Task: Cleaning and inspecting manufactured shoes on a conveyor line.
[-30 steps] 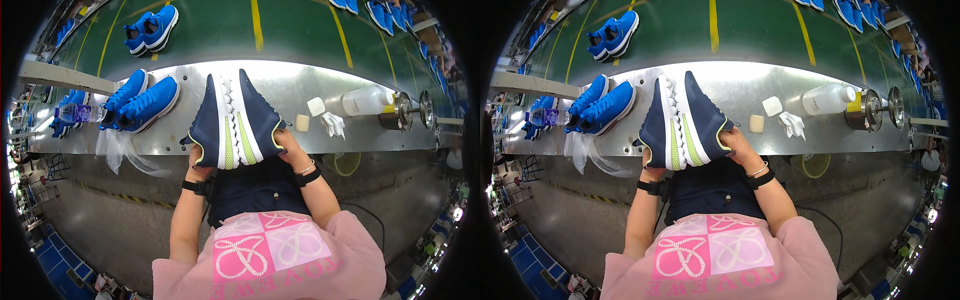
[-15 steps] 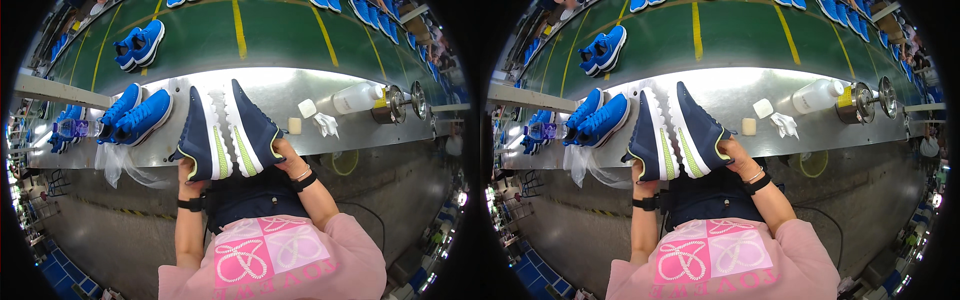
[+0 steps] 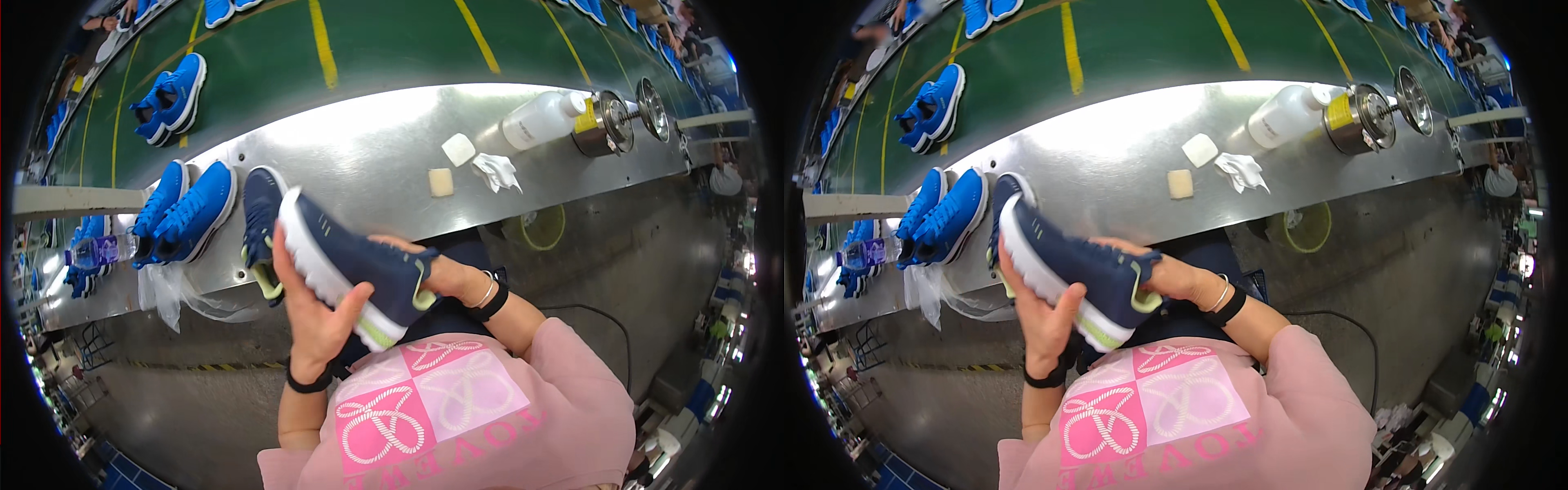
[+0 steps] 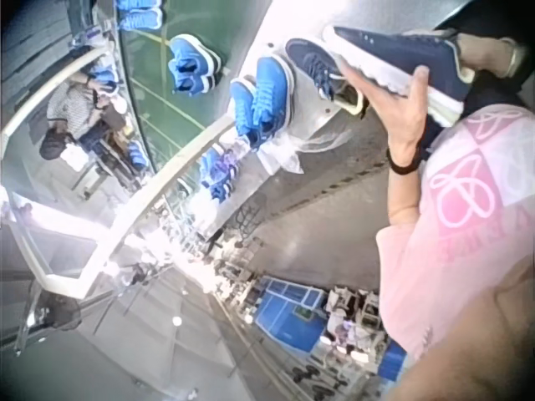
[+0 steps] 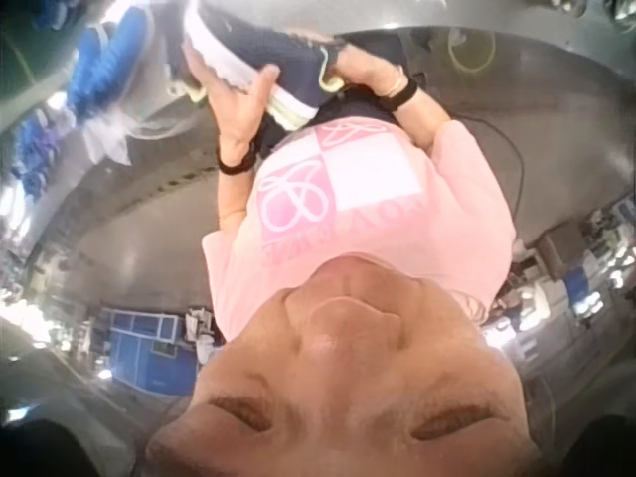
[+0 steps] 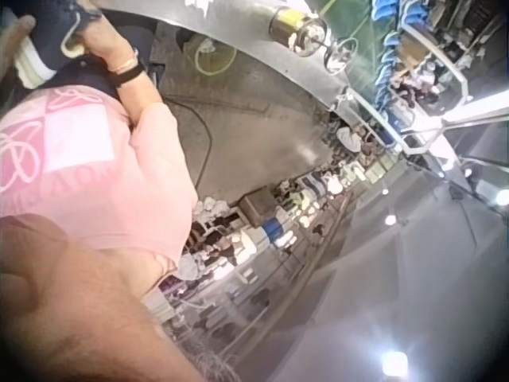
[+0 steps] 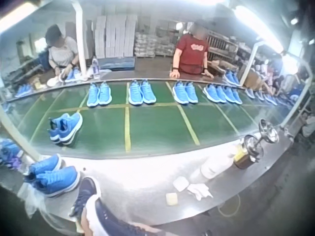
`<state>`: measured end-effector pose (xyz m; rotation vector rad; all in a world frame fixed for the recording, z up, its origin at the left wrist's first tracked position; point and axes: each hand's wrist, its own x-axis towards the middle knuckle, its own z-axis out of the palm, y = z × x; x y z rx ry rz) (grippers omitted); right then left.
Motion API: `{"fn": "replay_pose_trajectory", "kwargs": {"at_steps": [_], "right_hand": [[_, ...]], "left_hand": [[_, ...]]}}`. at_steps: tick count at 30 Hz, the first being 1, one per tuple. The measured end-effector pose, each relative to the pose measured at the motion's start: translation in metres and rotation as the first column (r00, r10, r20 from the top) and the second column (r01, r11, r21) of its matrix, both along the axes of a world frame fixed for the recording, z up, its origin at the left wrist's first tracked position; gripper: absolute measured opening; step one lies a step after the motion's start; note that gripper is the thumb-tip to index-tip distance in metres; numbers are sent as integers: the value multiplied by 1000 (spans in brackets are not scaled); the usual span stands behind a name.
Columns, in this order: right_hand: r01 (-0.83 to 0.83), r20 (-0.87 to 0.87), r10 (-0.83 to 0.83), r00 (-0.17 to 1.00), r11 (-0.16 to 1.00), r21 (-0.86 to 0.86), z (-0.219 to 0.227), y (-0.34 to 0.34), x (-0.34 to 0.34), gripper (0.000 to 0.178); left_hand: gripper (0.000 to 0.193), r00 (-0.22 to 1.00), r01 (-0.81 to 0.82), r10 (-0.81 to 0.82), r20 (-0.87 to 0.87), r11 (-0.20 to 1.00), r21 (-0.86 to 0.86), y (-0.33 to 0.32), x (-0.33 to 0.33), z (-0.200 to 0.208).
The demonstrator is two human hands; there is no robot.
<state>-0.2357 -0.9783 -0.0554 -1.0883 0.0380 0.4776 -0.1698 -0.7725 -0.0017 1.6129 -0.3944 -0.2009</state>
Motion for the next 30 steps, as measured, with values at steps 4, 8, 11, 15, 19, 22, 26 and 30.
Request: {"fn": "replay_pose_trajectory", "kwargs": {"at_steps": [4,8,11,15,19,22,26,30], "right_hand": [[-135,71,180,981,900,-414,7,-25,-8,58],[302,232,-211,950,418,-857,-1,-75,-23,28],[587,583,-222,782,-53,-808,-5,-113,-17,26],[650,682,8,731,-313,-693,-18,-137,-1,24],[609,624,-213,752,-138,-781,-44,-143,5,19],[575,538,-345,769,6,-818,-36,-136,9,16],[646,539,-376,754,273,-713,-11,-91,24,17],[590,491,-330,806,510,-626,2,-39,45,15]], "left_hand": [[104,960,22,-59,-274,990,-138,-18,-5,-18],[95,937,112,-99,-335,993,22,-28,-9,-37],[93,926,167,-126,-355,982,87,-39,-11,-51],[92,961,230,-173,-214,932,280,-48,-6,-62],[92,945,299,-217,-247,880,370,-53,-2,-59],[91,932,328,-212,-294,839,434,-56,2,-52],[88,936,344,-235,-264,772,534,-58,2,-50],[89,933,351,-232,-275,754,555,-58,5,-46]]}}
